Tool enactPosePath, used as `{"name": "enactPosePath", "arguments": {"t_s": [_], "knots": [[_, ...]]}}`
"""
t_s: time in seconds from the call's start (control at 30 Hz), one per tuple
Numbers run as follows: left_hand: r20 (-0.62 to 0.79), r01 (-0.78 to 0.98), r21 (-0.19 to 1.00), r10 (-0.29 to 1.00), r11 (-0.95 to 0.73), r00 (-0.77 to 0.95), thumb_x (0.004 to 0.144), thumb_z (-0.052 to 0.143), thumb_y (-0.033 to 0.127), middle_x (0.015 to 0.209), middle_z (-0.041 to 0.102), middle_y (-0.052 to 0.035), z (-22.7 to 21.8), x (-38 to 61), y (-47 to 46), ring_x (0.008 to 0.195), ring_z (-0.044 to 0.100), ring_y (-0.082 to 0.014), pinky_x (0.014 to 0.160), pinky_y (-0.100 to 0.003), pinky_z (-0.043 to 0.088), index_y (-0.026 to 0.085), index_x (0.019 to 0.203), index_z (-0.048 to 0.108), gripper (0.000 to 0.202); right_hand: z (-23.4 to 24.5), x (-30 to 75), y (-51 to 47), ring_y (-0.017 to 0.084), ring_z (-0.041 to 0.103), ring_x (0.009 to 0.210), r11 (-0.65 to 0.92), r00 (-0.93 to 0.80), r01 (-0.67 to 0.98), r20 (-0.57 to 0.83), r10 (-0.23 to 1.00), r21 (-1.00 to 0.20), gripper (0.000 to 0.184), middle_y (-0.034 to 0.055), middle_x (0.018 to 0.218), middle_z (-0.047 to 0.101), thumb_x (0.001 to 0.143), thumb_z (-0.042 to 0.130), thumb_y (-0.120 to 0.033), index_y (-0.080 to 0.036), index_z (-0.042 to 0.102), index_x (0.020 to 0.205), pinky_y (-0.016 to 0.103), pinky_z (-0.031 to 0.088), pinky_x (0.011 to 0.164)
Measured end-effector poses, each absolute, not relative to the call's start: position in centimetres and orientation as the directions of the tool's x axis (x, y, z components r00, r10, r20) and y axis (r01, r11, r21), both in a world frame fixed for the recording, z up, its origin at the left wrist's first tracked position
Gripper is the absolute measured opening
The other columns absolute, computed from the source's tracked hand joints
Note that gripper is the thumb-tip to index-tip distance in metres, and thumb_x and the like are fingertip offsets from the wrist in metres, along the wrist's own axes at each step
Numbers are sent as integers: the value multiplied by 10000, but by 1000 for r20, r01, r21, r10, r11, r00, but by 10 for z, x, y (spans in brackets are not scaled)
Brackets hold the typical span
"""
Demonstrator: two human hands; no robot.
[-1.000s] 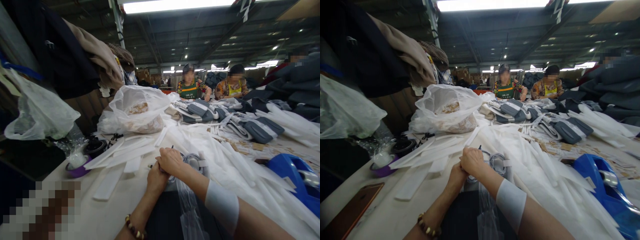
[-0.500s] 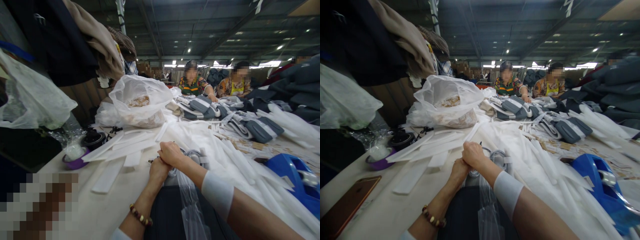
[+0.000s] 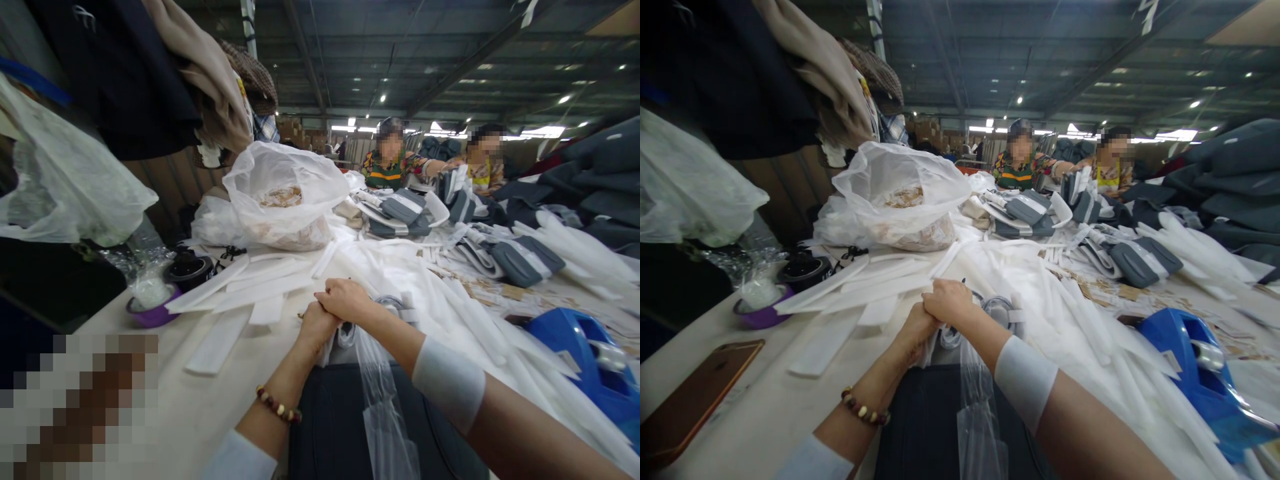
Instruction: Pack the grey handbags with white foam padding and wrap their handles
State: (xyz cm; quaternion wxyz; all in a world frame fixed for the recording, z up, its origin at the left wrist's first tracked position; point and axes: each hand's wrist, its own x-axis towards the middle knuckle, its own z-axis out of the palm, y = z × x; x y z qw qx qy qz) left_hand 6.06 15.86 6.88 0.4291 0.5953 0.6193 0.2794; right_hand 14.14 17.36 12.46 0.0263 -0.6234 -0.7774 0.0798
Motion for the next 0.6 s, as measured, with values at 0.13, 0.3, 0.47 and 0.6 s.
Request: {"name": "enactPosePath", "arguments": {"t_s": [0.13, 0.3, 0.47, 0.6], "knots": [[-187, 474, 873, 976, 114, 109, 848, 627, 281, 619, 583, 36, 61, 65, 158, 615, 589, -114, 613, -262, 495, 121, 637, 572, 271, 119, 143, 176, 193, 638, 955, 199, -213, 968, -73, 974, -155, 306, 70, 1010, 675, 956, 472, -387, -131, 633, 1009, 404, 498, 853], [-195, 507, 855, 973, 108, 121, 861, 611, 284, 612, 577, 39, 58, 64, 152, 611, 588, -112, 606, -258, 496, 121, 649, 577, 270, 114, 140, 178, 207, 618, 997, 214, -228, 965, -86, 970, -152, 324, 79, 1084, 647, 930, 517, -416, -137, 616, 1062, 432, 475, 892], [-222, 605, 788, 969, 112, 109, 844, 631, 293, 655, 593, 30, 61, 63, 150, 657, 602, -127, 635, -275, 506, 119, 672, 586, 249, 115, 139, 179, 207, 611, 991, 238, -250, 961, -69, 966, -143, 304, 79, 1098, 629, 929, 529, -390, -139, 601, 1084, 427, 488, 875], [-235, 680, 726, 966, 105, 103, 849, 625, 316, 745, 621, 11, 62, 63, 150, 709, 615, -144, 649, -287, 517, 115, 746, 606, 226, 114, 141, 178, 201, 613, 970, 251, -260, 959, -51, 964, -133, 284, 74, 1090, 623, 928, 536, -371, -142, 597, 1083, 415, 501, 852]]}}
